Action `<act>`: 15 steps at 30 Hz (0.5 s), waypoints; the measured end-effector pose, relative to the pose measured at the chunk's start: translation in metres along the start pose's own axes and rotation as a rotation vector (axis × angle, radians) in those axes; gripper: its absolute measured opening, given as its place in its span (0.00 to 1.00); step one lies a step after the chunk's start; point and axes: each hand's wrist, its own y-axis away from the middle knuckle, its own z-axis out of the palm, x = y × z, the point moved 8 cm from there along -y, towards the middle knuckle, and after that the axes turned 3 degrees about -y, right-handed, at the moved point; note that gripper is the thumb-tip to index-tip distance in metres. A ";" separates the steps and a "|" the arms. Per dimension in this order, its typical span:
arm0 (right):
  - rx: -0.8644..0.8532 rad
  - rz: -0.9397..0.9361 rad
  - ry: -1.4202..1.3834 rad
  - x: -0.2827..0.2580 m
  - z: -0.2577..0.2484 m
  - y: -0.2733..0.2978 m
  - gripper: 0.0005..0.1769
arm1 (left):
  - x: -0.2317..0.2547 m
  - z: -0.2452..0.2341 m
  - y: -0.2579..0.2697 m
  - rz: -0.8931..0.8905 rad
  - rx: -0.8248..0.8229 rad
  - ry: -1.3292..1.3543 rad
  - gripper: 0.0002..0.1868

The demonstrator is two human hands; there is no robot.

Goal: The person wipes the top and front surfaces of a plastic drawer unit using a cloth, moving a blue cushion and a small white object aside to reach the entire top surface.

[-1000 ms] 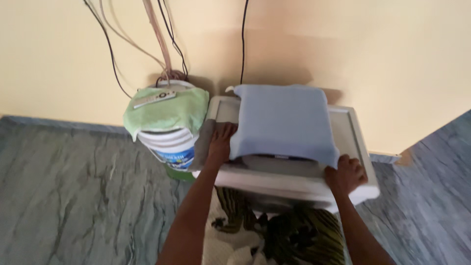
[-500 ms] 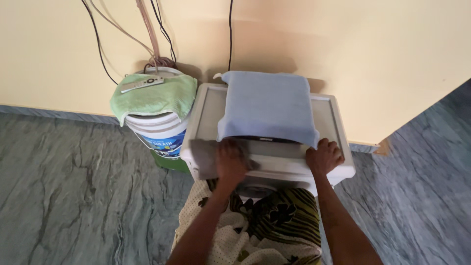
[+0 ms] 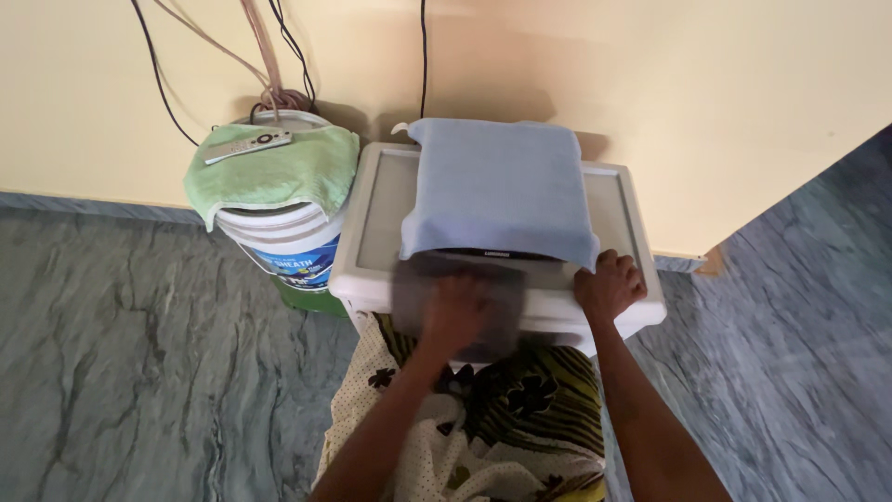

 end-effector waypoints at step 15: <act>-0.023 -0.006 0.060 0.002 0.009 -0.003 0.25 | 0.012 0.026 0.001 -0.198 -0.272 0.033 0.27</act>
